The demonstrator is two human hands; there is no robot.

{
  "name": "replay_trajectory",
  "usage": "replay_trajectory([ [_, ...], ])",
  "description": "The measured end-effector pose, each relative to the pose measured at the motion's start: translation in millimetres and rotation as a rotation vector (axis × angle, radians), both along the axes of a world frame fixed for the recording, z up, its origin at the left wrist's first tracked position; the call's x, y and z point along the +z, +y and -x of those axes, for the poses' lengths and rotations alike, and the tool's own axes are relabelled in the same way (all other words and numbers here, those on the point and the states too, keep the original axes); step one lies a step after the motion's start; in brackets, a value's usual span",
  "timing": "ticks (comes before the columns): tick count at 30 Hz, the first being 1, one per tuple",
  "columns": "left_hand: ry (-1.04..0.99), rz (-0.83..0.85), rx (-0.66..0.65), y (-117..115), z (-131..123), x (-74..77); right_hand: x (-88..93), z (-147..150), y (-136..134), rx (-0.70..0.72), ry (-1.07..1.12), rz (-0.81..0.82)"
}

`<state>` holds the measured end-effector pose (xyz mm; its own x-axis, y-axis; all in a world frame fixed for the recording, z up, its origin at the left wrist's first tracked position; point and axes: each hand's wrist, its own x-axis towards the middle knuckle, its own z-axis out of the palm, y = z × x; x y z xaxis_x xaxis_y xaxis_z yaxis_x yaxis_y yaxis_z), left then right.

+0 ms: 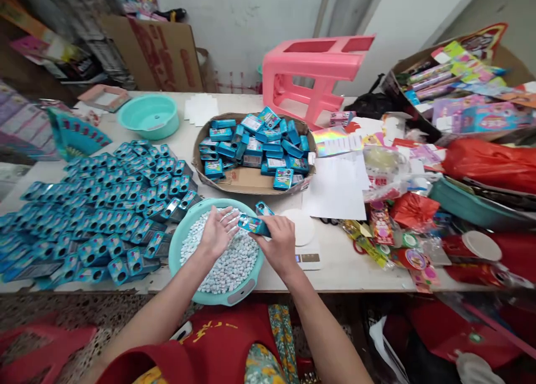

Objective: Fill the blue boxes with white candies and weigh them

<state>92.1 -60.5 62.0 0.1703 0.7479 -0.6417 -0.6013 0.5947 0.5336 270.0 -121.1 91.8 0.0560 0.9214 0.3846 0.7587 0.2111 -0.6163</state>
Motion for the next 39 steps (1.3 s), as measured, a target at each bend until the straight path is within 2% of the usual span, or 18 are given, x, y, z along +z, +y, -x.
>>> replay_trajectory([
  [2,-0.089,0.058,0.072,2.4,-4.0,0.8,2.5,20.9,5.4,0.077,-0.090,0.031],
  [6,-0.178,0.035,0.227,2.9,1.0,-7.1,-1.9,39.4,8.9,0.100,-0.158,0.047],
  [11,-0.158,0.079,0.203,-1.3,6.2,-12.7,-7.8,40.2,7.1,0.104,-0.174,0.084],
  [15,-0.148,0.122,0.149,-3.7,7.1,-13.1,-11.8,35.4,6.8,0.048,-0.035,0.127],
  [21,-0.149,0.127,-0.066,-0.6,17.1,-11.7,-26.0,3.1,-11.1,-0.081,0.435,0.217],
  [24,-0.061,0.108,-0.052,3.6,28.3,-17.6,-46.1,-25.3,-20.1,-0.208,0.725,0.280],
  [26,0.025,0.124,-0.008,7.4,36.4,-24.0,-63.9,-45.5,-20.3,-0.318,0.831,0.263],
  [29,0.119,0.158,0.026,13.0,45.2,-32.2,-91.2,-72.8,-12.5,-0.457,0.836,0.198],
  [33,0.169,0.155,0.030,16.6,48.1,-34.8,-116.8,-95.3,-0.3,-0.534,0.808,0.179],
  [39,0.194,0.175,0.025,17.9,47.1,-38.8,-125.2,-103.0,-1.2,-0.541,0.787,0.179],
])
